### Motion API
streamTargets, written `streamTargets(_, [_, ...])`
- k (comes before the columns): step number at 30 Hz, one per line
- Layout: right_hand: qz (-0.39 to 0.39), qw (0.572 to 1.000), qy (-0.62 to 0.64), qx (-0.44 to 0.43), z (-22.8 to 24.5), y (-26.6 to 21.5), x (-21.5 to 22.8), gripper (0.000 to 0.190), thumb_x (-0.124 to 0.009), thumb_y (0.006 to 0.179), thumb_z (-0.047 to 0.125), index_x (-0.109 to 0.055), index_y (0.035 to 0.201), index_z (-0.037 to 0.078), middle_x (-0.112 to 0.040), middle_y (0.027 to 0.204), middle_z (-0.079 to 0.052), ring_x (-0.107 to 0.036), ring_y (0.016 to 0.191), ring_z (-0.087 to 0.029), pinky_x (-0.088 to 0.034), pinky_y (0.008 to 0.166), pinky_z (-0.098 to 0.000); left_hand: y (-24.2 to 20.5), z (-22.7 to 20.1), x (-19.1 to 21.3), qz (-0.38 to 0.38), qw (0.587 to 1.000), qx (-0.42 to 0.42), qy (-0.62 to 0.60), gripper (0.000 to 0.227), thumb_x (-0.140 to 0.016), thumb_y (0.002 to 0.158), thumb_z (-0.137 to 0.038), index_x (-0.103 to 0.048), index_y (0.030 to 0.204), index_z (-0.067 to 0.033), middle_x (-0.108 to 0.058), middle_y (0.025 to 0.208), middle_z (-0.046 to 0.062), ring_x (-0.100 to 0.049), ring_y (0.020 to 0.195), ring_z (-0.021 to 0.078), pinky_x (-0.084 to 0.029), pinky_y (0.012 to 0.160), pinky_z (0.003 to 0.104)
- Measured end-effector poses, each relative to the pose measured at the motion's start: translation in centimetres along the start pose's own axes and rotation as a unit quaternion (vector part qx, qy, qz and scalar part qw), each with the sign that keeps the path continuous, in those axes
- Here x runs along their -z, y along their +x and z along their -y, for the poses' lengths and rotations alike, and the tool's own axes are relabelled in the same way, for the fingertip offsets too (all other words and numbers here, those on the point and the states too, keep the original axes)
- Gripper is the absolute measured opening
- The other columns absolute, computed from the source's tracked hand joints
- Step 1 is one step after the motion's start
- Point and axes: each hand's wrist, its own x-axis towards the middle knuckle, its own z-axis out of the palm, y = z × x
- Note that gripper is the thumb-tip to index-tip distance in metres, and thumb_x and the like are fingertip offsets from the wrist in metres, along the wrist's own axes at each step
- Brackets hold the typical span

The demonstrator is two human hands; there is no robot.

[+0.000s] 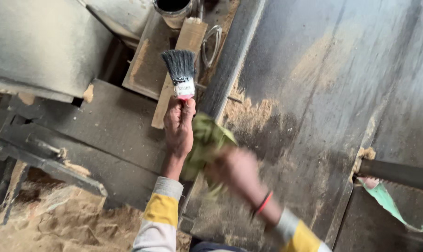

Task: The person wipes a workbench with a cloth and a brush. They then pick up a chainsaw and wipe its outer casing and handle with the cloth.

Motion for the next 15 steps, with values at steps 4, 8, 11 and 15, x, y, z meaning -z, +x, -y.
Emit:
streamTargets(4, [-0.148, 0.987, 0.054, -0.043, -8.4, 12.4, 3.3, 0.023, -0.066, 0.100, 0.032, -0.069, 0.115, 0.014, -0.067, 0.098, -0.016, -0.063, 0.075, -0.026, -0.053, 0.069, -0.0447, -3.3, -0.8, 2.0, -0.003, 1.000, -0.022, -0.012, 0.025, -0.052, 0.111, -0.027, -0.057, 0.102, -0.0040, -0.052, 0.082, -0.001, -0.048, 0.077, 0.0087, -0.043, 0.070, 0.027])
streamTargets(8, [-0.018, 0.995, -0.035, -0.097, -6.0, 16.3, -0.6, 0.025, -0.061, 0.105, 0.041, -0.068, 0.112, 0.018, -0.071, 0.104, -0.010, -0.068, 0.094, -0.035, -0.049, 0.109, -0.0538, -5.9, -0.9, 4.2, -0.004, 0.999, -0.028, -0.019, 0.025, -0.051, 0.112, -0.026, -0.056, 0.100, -0.0047, -0.049, 0.084, -0.001, -0.046, 0.077, 0.0090, -0.042, 0.071, 0.027])
streamTargets(11, [-0.163, 0.981, -0.105, 0.029, 0.3, 7.7, -6.9, 0.032, -0.076, 0.096, 0.035, -0.069, 0.117, 0.012, -0.065, 0.114, -0.018, -0.043, 0.139, -0.060, -0.026, 0.112, -0.0815, -7.8, -0.7, 6.4, -0.024, 0.999, -0.016, -0.022, 0.028, -0.052, 0.114, -0.025, -0.053, 0.095, -0.0046, -0.047, 0.085, -0.001, -0.043, 0.078, 0.0096, -0.040, 0.071, 0.028])
streamTargets(15, [0.050, 0.998, 0.037, 0.001, 11.6, -6.6, -9.5, 0.047, -0.076, 0.076, 0.018, -0.068, 0.122, 0.010, -0.041, 0.140, -0.033, -0.045, 0.126, -0.058, -0.055, 0.092, -0.0630, -8.9, -1.1, 8.5, -0.032, 0.999, -0.020, 0.017, 0.030, -0.051, 0.113, -0.027, -0.054, 0.093, -0.0062, -0.050, 0.088, -0.001, -0.047, 0.078, 0.0091, -0.043, 0.070, 0.028])
